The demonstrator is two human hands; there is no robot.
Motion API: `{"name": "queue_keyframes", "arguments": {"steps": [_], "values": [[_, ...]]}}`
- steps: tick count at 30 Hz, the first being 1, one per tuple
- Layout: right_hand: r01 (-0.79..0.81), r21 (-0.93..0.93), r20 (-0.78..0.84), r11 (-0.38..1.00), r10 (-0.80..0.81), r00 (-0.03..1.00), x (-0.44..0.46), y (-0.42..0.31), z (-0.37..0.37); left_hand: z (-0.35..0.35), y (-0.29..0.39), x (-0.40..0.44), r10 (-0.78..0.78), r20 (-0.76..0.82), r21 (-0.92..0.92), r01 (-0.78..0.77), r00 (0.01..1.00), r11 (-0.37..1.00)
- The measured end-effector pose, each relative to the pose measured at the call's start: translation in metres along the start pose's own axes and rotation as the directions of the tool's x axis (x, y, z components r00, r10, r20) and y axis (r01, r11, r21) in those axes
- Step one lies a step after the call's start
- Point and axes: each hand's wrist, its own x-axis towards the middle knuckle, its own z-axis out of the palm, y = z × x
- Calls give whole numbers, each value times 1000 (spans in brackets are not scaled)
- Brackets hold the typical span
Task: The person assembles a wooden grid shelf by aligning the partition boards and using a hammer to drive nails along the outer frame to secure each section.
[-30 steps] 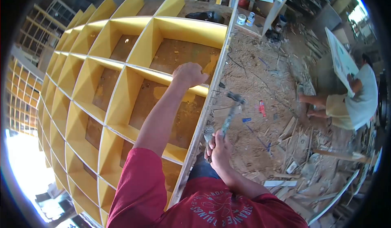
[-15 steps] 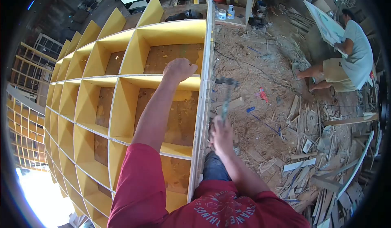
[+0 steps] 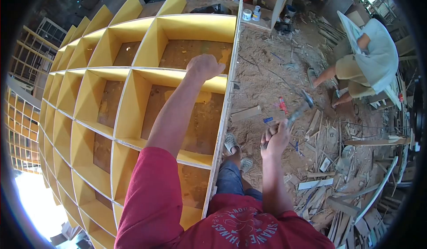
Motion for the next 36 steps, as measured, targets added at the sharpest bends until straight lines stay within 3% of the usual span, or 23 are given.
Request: {"name": "queue_keyframes", "arguments": {"steps": [1, 4, 7, 11, 14, 15, 18, 19, 22, 24, 26, 27, 30, 31, 34, 35, 36], "values": [[19, 80, -106, 997, -10, 994, 0, 8, 3, 1, -1, 0, 16, -19, 3, -16, 1000, 1000], [-61, -505, 172, 861, 170, 970, -29, 56, 9, 1, 0, 3, 57, -56, 21, -56, 997, 998], [-171, -444, 154, 879, 263, 952, -38, 29, 20, 5, -5, 2, 57, -45, 31, -56, 997, 998], [-7, 52, 6, 999, 7, 1000, 1, 18, -9, 0, -1, -4, 38, -42, 16, -38, 998, 999], [85, -225, 46, 971, -77, 996, -20, 69, 3, 0, 1, -4, 42, -51, 10, -41, 998, 999], [-166, -493, 136, 854, 264, 955, -43, 53, 27, 0, 1, -4, 43, -60, 14, -42, 997, 999], [-136, -327, 236, 935, 220, 947, -46, 35, 35, 3, -2, -3, 46, -59, 17, -45, 997, 999], [-81, -250, 222, 965, 138, 965, -43, 20, 38, 2, -3, -5, 37, -52, 12, -36, 998, 999], [1, 38, -34, 999, 0, 999, -16, 17, 20, -1, -2, -7, 23, -13, 8, -23, 1000, 1000], [-150, -242, 136, 959, 186, 973, -28, 31, 22, -5, 0, -4, 27, 38, 37, -28, 999, 999], [-243, -507, 237, 827, 405, 883, -47, 48, 35, -2, -1, 3, 53, 1, 28, -53, 999, 998], [-245, -529, 161, 812, 379, 911, -55, 43, 45, 0, -3, 0, 62, -7, 29, -61, 998, 998], [-105, -398, 188, 912, 192, 963, -39, 32, 26, 1, -2, -4, 31, -48, 3, -31, 998, 1000], [-106, -227, 139, 968, 140, 980, -34, 28, 23, -1, -2, -6, 24, -42, -2, -24, 999, 1000], [-66, 4, -138, 998, 66, 988, -29, 52, 26, -1, -1, -8, 25, -27, -17, -25, 999, 1000], [128, -347, 143, 929, -83, 986, -20, 84, -1, 0, -2, -5, 35, -33, -18, -36, 999, 999], [6, -418, 183, 908, 78, 980, -25, 75, 10, 1, -3, -3, 43, -39, -18, -44, 998, 999]]}}
